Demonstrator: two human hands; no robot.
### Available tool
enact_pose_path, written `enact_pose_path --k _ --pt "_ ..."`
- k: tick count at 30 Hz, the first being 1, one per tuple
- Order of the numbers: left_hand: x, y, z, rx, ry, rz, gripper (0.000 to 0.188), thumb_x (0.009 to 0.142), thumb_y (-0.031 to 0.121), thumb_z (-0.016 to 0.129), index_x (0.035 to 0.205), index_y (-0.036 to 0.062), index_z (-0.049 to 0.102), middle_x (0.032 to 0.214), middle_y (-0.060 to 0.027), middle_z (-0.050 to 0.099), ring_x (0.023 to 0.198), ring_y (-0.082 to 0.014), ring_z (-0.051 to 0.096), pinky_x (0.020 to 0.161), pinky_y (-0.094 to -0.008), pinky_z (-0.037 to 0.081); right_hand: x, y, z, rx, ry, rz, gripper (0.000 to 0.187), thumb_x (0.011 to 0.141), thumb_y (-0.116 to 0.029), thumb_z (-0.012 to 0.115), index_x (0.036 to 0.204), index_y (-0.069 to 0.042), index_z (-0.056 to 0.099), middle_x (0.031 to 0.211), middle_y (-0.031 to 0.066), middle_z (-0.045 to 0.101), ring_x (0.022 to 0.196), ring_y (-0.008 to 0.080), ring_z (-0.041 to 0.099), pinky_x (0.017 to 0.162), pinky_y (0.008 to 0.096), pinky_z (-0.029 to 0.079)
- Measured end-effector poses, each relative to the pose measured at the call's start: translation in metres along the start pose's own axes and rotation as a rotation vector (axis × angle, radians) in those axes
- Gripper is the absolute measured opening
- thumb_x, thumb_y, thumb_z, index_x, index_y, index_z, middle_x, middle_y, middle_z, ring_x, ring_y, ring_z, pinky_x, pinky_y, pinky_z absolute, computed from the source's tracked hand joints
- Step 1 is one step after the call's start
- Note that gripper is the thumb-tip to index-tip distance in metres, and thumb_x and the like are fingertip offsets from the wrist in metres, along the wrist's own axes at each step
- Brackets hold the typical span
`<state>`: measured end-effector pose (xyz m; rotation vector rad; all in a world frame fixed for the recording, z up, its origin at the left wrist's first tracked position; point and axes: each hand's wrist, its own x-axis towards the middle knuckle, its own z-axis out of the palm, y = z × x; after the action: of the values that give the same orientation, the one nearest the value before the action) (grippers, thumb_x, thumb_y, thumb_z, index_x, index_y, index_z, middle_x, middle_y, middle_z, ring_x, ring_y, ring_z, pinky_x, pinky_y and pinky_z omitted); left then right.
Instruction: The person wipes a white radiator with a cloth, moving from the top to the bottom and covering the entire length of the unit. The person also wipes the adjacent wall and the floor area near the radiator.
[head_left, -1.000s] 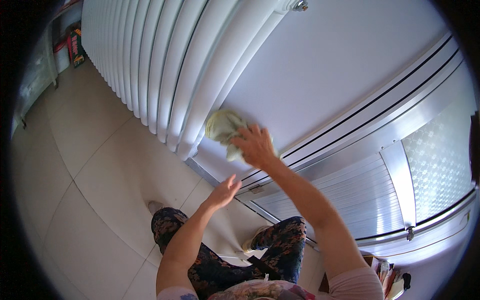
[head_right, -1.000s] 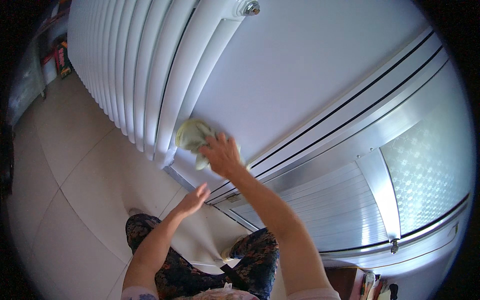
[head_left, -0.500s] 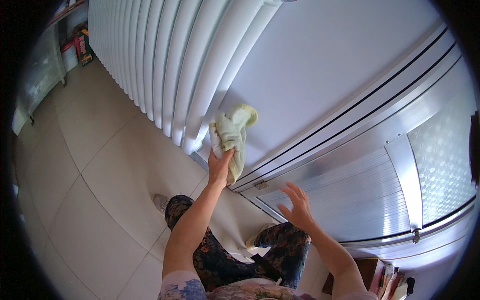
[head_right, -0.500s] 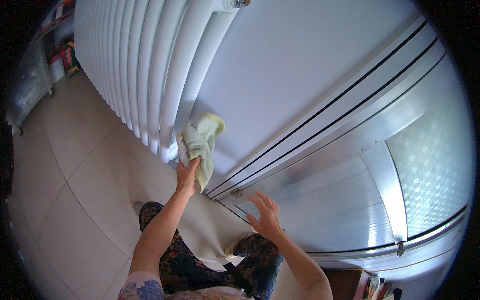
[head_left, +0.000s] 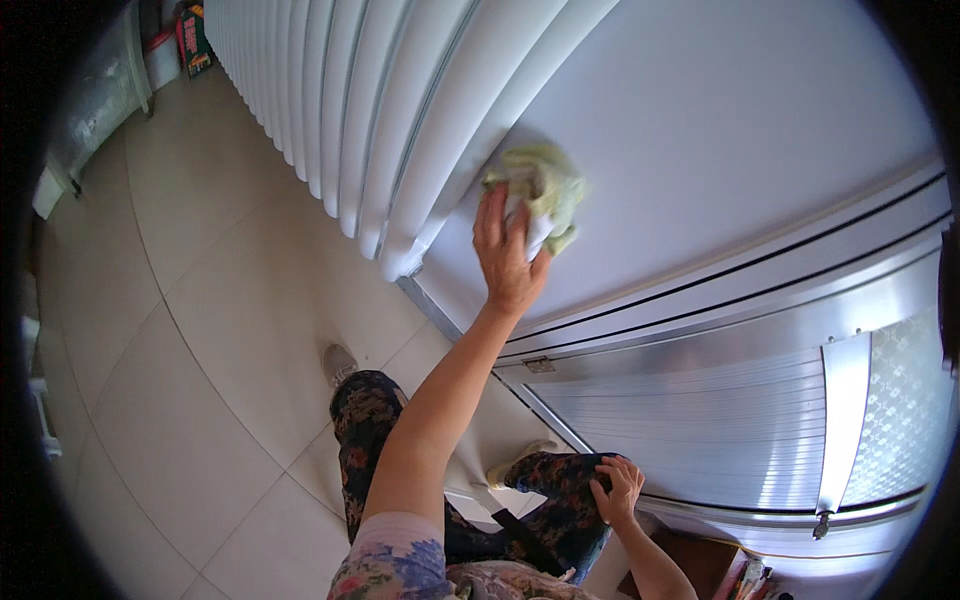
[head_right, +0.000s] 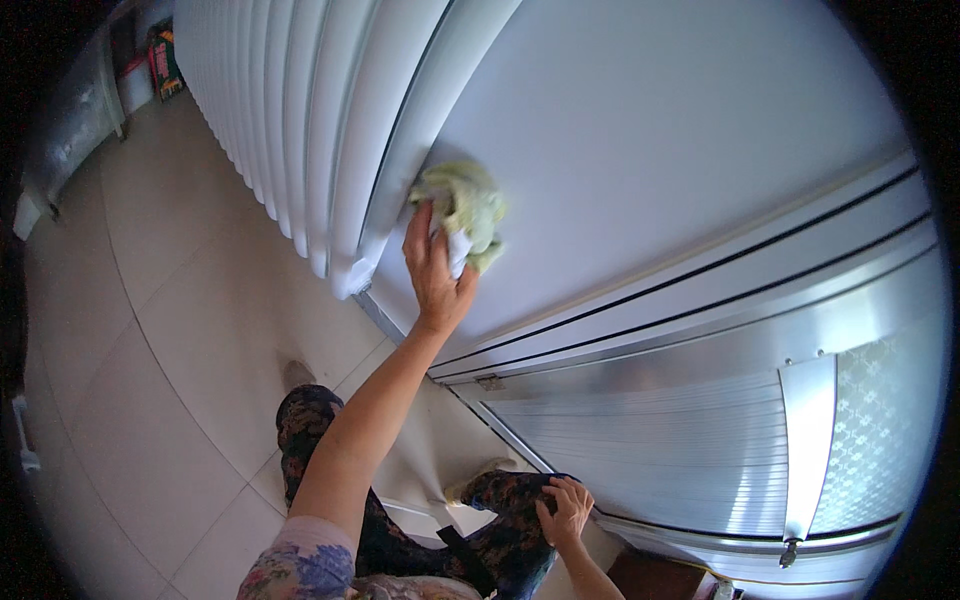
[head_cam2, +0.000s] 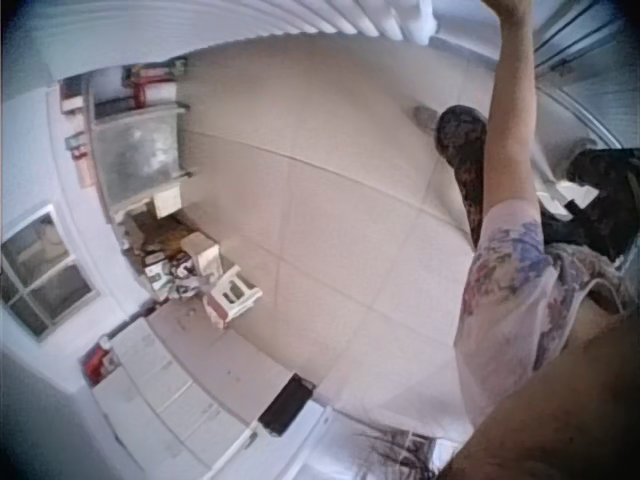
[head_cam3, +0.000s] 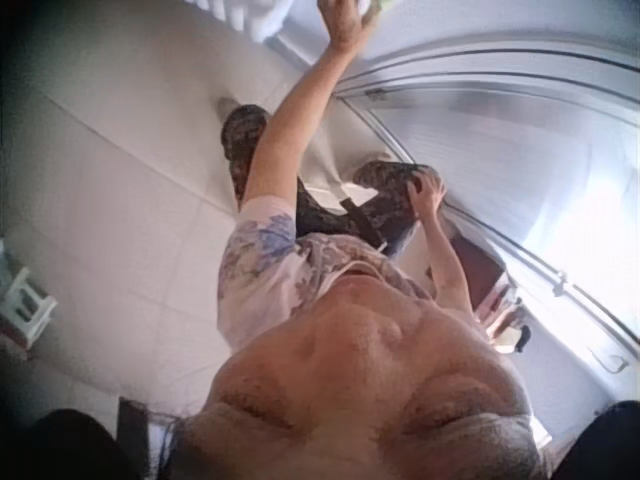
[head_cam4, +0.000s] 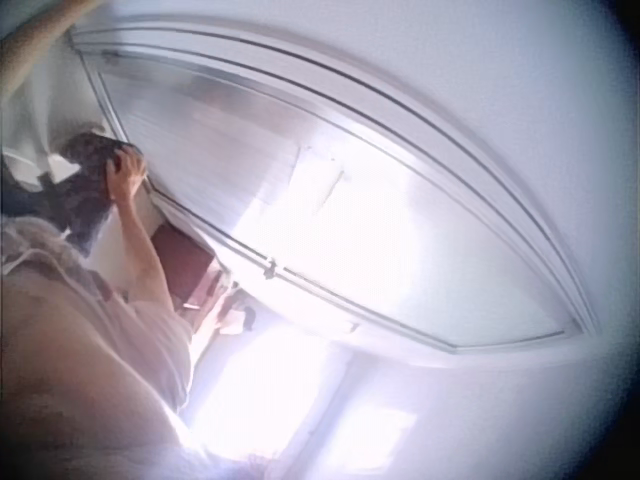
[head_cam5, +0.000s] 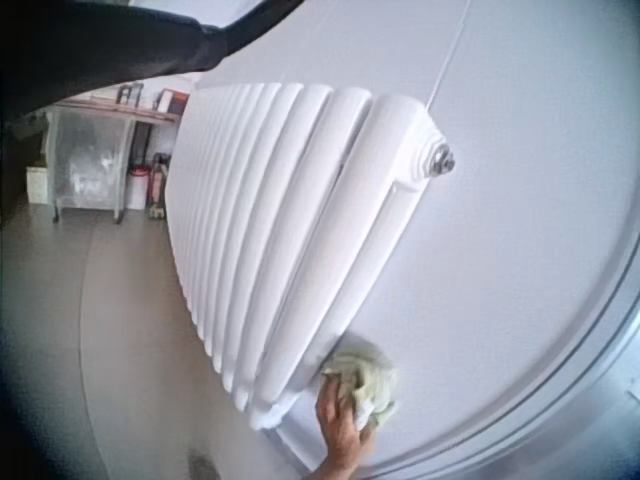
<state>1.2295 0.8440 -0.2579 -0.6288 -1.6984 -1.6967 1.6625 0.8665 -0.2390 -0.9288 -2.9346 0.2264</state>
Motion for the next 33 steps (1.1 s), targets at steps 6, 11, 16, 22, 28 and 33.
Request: enact_pose_path --k 6,11,16,22,28,33 --pt "-0.138 -0.086 0.013 0.011 0.136 -0.582 0.059 0.081 0.020 0.064 0.133 0.0035 0.043 0.138 -0.0218 0.040 0.125 -0.0403 0.040 0.105 -0.0490 0.030 0.006 0.008 0.000 0.016 -0.029 -0.030 0.028 0.071 -0.022 0.070 0.095 -0.008 0.066 0.112 0.0074 0.063 0.114 0.0309 0.051 0.098 0.0473 0.031" --pt "-0.198 -0.176 0.007 -0.220 0.085 -1.146 0.064 0.081 0.027 0.068 0.133 0.0009 0.042 0.128 -0.0190 0.053 0.116 -0.0319 0.052 0.097 -0.0377 0.040 0.015 0.013 0.000 0.022 -0.050 -0.076 0.028 0.071 -0.021 0.068 0.095 -0.008 0.066 0.111 0.0080 0.064 0.112 0.0314 0.052 0.097 0.0470 0.032" --pt "-0.161 -0.111 0.019 -0.302 0.212 -1.416 0.065 0.082 0.028 0.066 0.135 0.0011 0.039 0.130 -0.0180 0.052 0.116 -0.0302 0.053 0.095 -0.0371 0.042 0.003 0.019 0.002 0.061 -0.003 -0.057 0.028 0.070 -0.020 0.067 0.094 -0.007 0.066 0.110 0.0081 0.064 0.111 0.0313 0.052 0.097 0.0467 0.032" --pt "-0.100 -0.003 0.023 -0.285 0.084 -1.105 0.068 0.076 0.017 0.071 0.133 0.0004 0.037 0.119 -0.0136 0.052 0.109 -0.0249 0.053 0.095 -0.0374 0.041 0.004 0.018 0.000 0.094 0.040 -0.071 0.025 0.071 -0.017 0.067 0.094 -0.007 0.066 0.111 0.0073 0.064 0.112 0.0306 0.052 0.097 0.0451 0.033" --pt "-0.053 0.106 0.014 -0.194 -0.086 -0.081 0.061 0.066 0.020 0.077 0.120 0.0106 0.050 0.136 -0.0185 0.041 0.129 -0.0383 0.034 0.101 -0.0506 0.028 -0.005 0.022 0.001 0.099 0.069 -0.046 0.026 0.071 -0.019 0.068 0.095 -0.009 0.066 0.112 0.0063 0.065 0.113 0.0292 0.052 0.098 0.0447 0.033" --pt "-0.080 0.063 0.006 -0.152 -0.178 0.093 0.059 0.073 0.014 0.068 0.125 0.0069 0.044 0.139 -0.0219 0.038 0.130 -0.0420 0.034 0.105 -0.0515 0.027 -0.009 0.020 0.000 0.104 0.088 -0.035 0.025 0.071 -0.019 0.068 0.095 -0.009 0.066 0.112 0.0057 0.065 0.114 0.0293 0.052 0.099 0.0448 0.032"
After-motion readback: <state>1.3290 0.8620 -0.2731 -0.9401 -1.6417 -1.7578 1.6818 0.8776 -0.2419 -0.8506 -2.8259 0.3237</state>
